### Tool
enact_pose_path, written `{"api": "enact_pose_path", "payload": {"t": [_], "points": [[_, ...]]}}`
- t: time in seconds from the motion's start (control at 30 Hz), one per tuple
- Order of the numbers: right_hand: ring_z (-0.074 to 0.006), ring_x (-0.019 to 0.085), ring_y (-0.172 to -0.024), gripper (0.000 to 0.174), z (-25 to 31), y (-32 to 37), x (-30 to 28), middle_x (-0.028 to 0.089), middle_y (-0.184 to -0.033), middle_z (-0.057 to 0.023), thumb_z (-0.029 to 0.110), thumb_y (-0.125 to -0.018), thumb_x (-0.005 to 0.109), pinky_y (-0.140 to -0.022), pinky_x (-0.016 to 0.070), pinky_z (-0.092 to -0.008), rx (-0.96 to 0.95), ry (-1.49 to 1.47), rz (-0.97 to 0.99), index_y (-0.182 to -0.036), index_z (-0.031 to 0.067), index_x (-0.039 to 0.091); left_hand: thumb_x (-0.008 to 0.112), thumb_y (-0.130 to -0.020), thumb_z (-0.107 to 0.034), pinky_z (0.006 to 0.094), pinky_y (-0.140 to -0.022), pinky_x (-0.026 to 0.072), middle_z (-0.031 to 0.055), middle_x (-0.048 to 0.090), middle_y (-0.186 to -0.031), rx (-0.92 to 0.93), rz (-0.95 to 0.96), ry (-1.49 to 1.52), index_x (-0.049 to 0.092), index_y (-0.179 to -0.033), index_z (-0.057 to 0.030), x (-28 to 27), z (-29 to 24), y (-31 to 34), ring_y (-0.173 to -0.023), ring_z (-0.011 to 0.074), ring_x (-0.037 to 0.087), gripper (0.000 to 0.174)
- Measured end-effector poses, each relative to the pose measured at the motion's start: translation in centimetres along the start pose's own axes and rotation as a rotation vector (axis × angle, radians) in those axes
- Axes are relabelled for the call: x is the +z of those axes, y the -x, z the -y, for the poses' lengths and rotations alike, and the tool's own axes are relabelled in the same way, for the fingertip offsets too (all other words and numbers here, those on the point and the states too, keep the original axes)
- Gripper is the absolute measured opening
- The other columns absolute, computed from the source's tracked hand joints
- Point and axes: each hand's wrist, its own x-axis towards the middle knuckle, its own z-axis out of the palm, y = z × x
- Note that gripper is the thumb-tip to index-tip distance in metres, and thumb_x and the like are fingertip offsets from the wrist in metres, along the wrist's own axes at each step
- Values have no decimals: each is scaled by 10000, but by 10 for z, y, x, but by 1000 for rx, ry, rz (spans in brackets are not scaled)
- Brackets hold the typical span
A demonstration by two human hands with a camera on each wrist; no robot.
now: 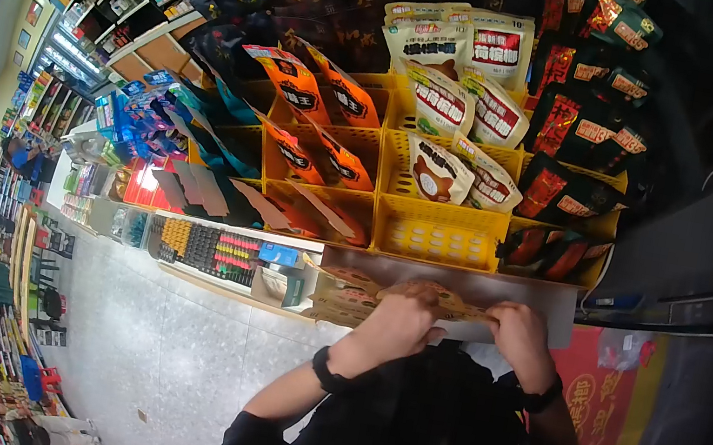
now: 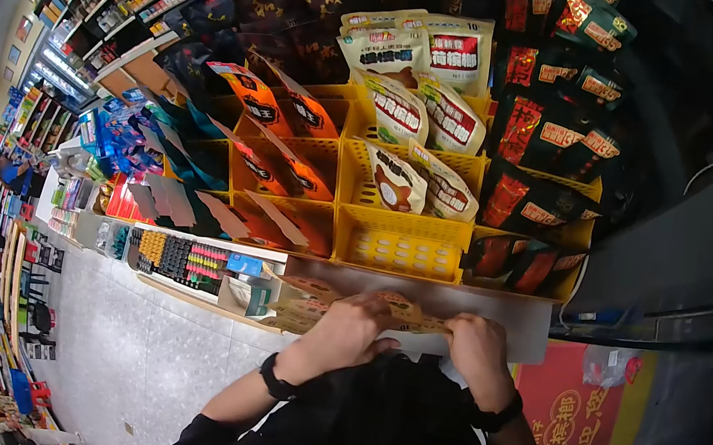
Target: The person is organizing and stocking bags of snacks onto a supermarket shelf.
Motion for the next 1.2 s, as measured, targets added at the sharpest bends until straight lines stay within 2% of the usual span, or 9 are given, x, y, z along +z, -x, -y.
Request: {"api": "enact_pose_path", "payload": {"t": [0.27,0.37,0.5,0.57,0.7,0.77,0.8,1.0,1.2], "points": [[-341,652,-702,104,-7,14,-45,641,-727,-134,109,-781,626,-645,522,-426,-98,36,-144,-756,66,717,744,-804,-232,430,-892,507,154,632,-1052,78,-48,13,701,-1021,-25,8,-9,-4,-1041,343,606,304],[-328,681,-752,96,8,20,-99,688,-810,-143,86,-800,682,-689,543,-392,-29,-58,-189,-858,39,743,753,-812,-240,422,-894,507,155,635,-1028,95,-122,118,704,-1045,-28,-9,-8,-1,-1041,341,608,319],[-313,685,-705,97,30,12,-151,692,-817,-170,10,-806,706,-630,524,-357,-10,-131,-409,-899,-7,732,696,-916,-269,409,-887,506,131,668,-1041,44,-380,218,693,-1096,-17,-52,-3,-4,-1009,279,628,310],[-295,657,-633,87,46,-6,-163,667,-760,-166,11,-815,715,-577,499,-342,-1,-143,-479,-897,-15,725,561,-1009,-340,402,-937,479,97,682,-1089,-455,-572,894,663,-1170,-2,-66,3,-7,-1033,256,618,388],[-250,637,-576,98,70,-52,-160,675,-749,-158,46,-830,724,-530,465,-305,-155,-163,-672,-900,-23,729,446,-1050,-416,398,-1026,435,132,631,-1244,-469,-677,1184,565,-1306,44,-79,11,-18,-1157,239,587,539],[-325,678,-689,94,78,-79,-148,693,-802,-157,70,-826,716,-604,518,-370,-121,-202,-686,-900,14,734,392,-1054,-460,390,-1130,336,171,547,-1369,-463,-787,1399,433,-1421,74,-70,14,-29,-1288,271,503,649],[-332,677,-697,94,79,-94,-139,695,-807,-156,84,-829,715,-612,522,-377,-127,-216,-707,-898,25,737,395,-1041,-497,390,-1181,260,192,383,-1518,-459,-717,1470,301,-1488,76,-65,20,-34,-1415,283,360,732],[-353,679,-732,111,73,-159,-72,695,-807,-164,135,-840,698,-647,539,-418,-117,-303,-690,-899,55,748,345,-1000,-619,412,-1215,167,233,69,-1624,-563,-569,1834,54,-1544,48,-35,78,-92,-1500,350,143,908],[-371,661,-696,109,65,-167,-63,684,-770,-158,166,-848,688,-634,535,-437,30,-239,-598,-870,77,747,287,-1001,-636,430,-1212,172,237,80,-1621,-646,-529,1774,18,-1553,19,-29,106,-104,-1497,363,139,898]]}}
